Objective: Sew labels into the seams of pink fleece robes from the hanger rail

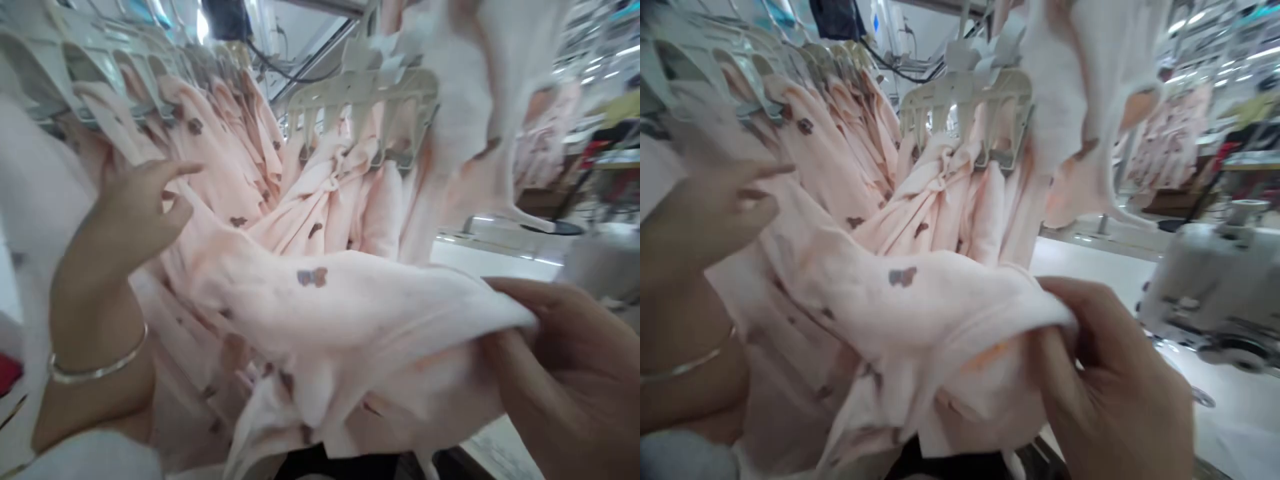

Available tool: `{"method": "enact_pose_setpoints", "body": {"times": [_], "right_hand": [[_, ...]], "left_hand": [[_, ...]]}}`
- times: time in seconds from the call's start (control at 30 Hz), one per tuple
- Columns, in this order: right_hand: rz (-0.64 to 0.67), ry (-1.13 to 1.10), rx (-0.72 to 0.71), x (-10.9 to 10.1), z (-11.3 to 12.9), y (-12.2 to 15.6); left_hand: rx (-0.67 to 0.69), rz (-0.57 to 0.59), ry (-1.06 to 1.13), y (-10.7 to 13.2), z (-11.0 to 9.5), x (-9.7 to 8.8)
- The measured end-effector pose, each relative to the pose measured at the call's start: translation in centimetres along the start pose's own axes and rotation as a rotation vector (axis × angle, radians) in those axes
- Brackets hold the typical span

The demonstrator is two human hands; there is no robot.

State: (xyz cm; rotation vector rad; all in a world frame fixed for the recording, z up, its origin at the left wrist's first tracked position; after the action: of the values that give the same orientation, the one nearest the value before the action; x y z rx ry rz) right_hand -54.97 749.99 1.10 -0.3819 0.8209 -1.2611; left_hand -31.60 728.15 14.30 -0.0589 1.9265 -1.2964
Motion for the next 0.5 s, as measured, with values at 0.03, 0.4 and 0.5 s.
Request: {"method": "enact_pose_setpoints", "body": {"times": [0.03,0.4,0.5], "right_hand": [[0.019,0.003,-0.059,-0.3,0.9,-1.3],[0.676,-0.111,-0.273,2.3,0.3,-3.3],[0.275,0.190,-0.329,1.4,-1.4,-2.2]], "left_hand": [[0.064,0.041,0.184,0.9,-2.4,0.9],[0.338,0.281,0.438,2.3,-11.5,8.0],[0.331,0.173,0.360,2.1,-10.5,6.0]]}}
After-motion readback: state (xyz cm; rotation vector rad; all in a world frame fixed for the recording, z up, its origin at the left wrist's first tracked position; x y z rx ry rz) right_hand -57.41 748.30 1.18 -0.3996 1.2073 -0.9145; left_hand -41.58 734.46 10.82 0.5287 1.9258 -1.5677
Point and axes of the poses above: each hand's wrist, its own y-axis away from the middle knuckle, its own x-axis out of the palm, z = x × y, the point moved 4 cm from there along -y, towards the middle knuckle, and after that the axes turned 1 degree about -z, right-handed, at the moved point
